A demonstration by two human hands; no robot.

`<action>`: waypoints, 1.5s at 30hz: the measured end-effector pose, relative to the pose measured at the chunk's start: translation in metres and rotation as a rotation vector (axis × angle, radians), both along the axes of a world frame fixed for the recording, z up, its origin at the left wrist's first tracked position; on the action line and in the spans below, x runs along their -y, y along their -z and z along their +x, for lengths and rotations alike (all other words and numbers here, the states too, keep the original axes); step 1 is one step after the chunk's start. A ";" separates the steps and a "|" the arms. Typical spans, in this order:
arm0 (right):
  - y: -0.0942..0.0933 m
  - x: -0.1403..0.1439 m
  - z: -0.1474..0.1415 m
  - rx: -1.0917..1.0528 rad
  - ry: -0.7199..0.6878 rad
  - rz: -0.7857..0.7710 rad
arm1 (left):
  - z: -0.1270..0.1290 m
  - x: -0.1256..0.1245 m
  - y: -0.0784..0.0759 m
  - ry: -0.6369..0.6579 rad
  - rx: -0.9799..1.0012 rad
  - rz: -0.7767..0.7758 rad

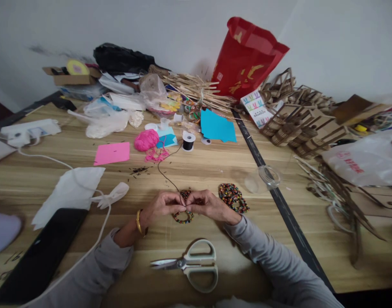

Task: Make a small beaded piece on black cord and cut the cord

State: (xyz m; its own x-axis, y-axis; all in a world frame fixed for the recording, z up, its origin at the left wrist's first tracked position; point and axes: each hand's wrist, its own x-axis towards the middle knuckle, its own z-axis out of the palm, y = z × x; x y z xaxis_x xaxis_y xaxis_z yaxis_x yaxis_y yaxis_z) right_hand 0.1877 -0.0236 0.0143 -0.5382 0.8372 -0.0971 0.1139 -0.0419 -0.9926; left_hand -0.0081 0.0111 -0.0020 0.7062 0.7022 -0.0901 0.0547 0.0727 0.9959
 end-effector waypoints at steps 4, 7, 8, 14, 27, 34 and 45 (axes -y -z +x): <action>-0.004 0.000 0.000 -0.028 -0.019 -0.045 | -0.002 0.000 0.000 0.047 0.016 0.002; -0.004 -0.001 0.000 -0.063 -0.019 -0.086 | -0.004 0.000 0.002 0.051 0.021 -0.021; -0.003 -0.001 0.001 -0.075 -0.015 -0.093 | -0.004 0.000 0.003 0.045 0.013 -0.034; 0.002 -0.002 0.001 -0.124 0.030 -0.120 | -0.001 0.004 0.003 -0.017 -0.051 -0.038; 0.008 -0.003 -0.003 -0.176 0.097 -0.235 | 0.002 0.010 0.001 -0.151 -0.160 0.431; 0.010 -0.005 -0.002 -0.184 0.105 -0.285 | 0.004 0.014 -0.003 -0.210 -0.193 0.582; 0.015 -0.006 -0.002 -0.213 0.113 -0.300 | 0.005 0.014 0.000 -0.238 -0.161 0.597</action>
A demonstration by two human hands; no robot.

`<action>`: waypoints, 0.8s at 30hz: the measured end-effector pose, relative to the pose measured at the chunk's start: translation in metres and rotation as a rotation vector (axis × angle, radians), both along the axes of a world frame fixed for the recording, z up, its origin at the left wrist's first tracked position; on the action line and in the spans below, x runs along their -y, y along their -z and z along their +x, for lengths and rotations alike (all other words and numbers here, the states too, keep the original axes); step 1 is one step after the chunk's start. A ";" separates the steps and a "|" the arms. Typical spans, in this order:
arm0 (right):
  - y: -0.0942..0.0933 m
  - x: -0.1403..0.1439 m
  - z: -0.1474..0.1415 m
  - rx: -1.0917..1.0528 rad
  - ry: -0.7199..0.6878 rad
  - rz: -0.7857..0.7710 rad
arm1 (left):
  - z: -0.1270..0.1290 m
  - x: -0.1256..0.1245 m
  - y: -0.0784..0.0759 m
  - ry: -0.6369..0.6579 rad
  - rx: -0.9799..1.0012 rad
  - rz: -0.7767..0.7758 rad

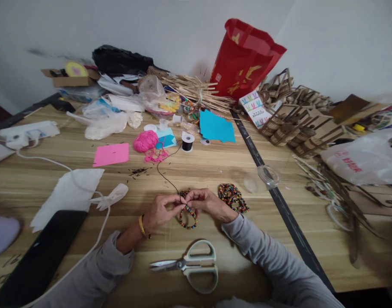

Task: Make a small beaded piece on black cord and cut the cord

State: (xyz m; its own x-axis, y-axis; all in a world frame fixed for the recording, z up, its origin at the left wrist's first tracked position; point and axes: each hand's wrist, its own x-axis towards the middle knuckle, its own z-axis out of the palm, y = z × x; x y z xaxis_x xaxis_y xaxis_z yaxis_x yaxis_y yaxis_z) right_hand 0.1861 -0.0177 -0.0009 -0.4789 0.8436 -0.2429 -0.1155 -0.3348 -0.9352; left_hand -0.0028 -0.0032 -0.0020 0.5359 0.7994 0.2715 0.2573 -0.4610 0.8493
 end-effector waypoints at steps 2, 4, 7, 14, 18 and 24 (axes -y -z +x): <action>0.001 0.000 -0.001 -0.002 0.004 -0.003 | 0.000 0.000 0.001 0.003 0.005 0.000; 0.002 0.000 -0.001 -0.003 0.006 0.000 | 0.000 0.000 0.001 0.001 0.012 0.004; 0.003 0.001 -0.001 -0.006 0.008 0.005 | 0.000 0.000 0.001 0.009 0.011 0.009; 0.003 0.002 -0.002 -0.001 0.018 0.025 | -0.002 -0.002 -0.001 0.029 0.003 -0.025; -0.002 0.003 -0.002 0.006 0.022 0.065 | -0.002 -0.003 0.001 0.034 0.032 -0.061; -0.006 0.007 -0.005 0.030 0.005 0.152 | -0.001 -0.004 0.003 0.033 0.070 -0.103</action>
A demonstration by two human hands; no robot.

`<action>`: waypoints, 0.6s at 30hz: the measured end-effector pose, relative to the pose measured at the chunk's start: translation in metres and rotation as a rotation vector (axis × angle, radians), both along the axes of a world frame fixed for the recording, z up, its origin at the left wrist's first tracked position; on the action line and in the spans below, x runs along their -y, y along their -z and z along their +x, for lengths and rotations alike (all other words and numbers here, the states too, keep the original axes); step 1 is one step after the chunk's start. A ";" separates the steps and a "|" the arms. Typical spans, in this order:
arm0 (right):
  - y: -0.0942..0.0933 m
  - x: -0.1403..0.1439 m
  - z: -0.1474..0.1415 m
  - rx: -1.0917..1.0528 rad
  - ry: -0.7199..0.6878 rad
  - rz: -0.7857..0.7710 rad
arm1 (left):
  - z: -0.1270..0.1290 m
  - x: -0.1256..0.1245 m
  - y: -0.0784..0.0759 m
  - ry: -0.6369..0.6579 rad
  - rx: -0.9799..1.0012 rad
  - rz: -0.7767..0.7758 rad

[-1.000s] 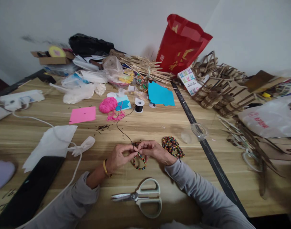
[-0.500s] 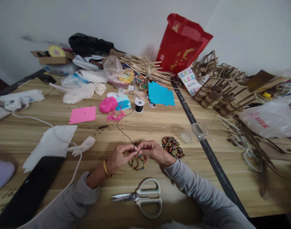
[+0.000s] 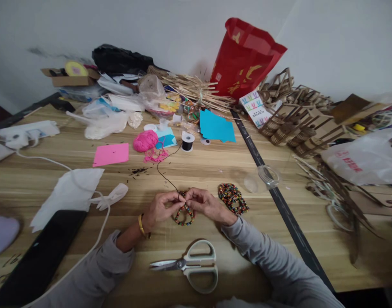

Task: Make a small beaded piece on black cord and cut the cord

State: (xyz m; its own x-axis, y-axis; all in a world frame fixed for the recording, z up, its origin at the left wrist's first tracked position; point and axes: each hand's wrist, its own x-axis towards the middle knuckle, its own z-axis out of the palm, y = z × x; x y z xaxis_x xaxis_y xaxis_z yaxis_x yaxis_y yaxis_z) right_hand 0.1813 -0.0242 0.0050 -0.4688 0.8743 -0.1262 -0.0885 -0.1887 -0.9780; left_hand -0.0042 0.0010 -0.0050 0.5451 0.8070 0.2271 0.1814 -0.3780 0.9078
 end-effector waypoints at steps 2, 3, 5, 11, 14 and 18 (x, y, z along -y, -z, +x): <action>0.000 0.000 -0.001 -0.003 0.009 0.020 | 0.000 0.000 -0.001 -0.003 0.002 -0.016; -0.001 0.000 -0.001 -0.006 0.001 0.019 | 0.000 -0.001 -0.001 -0.009 -0.003 -0.021; -0.001 0.000 0.000 -0.016 -0.030 -0.002 | 0.000 0.000 -0.002 -0.016 -0.022 -0.027; -0.005 0.000 0.001 0.037 -0.014 -0.014 | 0.000 0.000 -0.003 -0.005 -0.020 0.000; -0.008 0.001 0.001 0.068 -0.012 0.003 | 0.000 0.000 -0.002 -0.019 -0.025 -0.013; -0.009 0.001 0.001 0.060 -0.020 0.002 | -0.001 -0.001 -0.001 -0.052 -0.015 -0.039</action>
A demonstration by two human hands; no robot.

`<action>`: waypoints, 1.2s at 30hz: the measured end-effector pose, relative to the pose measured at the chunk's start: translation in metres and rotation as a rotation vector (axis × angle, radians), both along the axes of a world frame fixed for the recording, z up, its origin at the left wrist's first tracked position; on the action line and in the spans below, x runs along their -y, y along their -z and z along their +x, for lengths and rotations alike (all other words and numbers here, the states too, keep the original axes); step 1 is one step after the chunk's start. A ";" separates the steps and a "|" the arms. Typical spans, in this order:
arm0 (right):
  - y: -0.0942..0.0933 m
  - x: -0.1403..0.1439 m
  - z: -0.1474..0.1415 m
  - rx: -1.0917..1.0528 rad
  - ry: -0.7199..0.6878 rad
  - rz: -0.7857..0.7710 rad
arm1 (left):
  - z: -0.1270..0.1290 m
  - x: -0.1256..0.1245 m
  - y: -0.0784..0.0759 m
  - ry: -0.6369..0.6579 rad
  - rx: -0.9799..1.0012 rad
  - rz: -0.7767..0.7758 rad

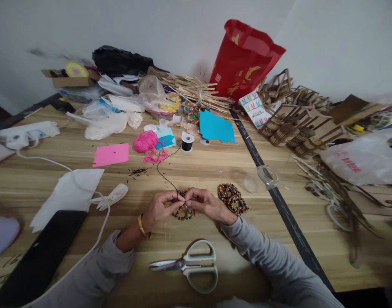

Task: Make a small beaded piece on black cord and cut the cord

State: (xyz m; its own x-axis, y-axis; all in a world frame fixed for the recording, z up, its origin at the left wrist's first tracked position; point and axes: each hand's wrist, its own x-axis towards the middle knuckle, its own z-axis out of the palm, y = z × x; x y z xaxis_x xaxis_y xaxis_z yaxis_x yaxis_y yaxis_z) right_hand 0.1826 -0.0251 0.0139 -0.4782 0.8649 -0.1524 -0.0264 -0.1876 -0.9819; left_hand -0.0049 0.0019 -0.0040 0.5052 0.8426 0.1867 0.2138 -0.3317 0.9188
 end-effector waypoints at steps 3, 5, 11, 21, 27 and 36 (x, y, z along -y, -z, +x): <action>0.001 0.000 0.000 -0.013 -0.006 0.002 | 0.000 0.000 0.001 -0.021 -0.003 0.016; 0.002 0.000 0.000 0.002 0.000 0.014 | 0.000 0.000 0.001 -0.025 -0.004 0.027; 0.006 0.001 0.001 0.067 0.063 0.048 | 0.001 0.001 -0.003 0.026 0.040 0.014; 0.011 -0.003 0.003 0.062 0.096 0.001 | 0.001 -0.002 -0.004 0.083 0.105 -0.126; 0.005 0.000 0.002 0.011 0.114 0.093 | 0.002 -0.001 0.000 0.043 0.160 -0.359; -0.002 0.002 0.001 0.013 0.068 0.134 | 0.003 -0.001 -0.007 0.088 0.262 -0.516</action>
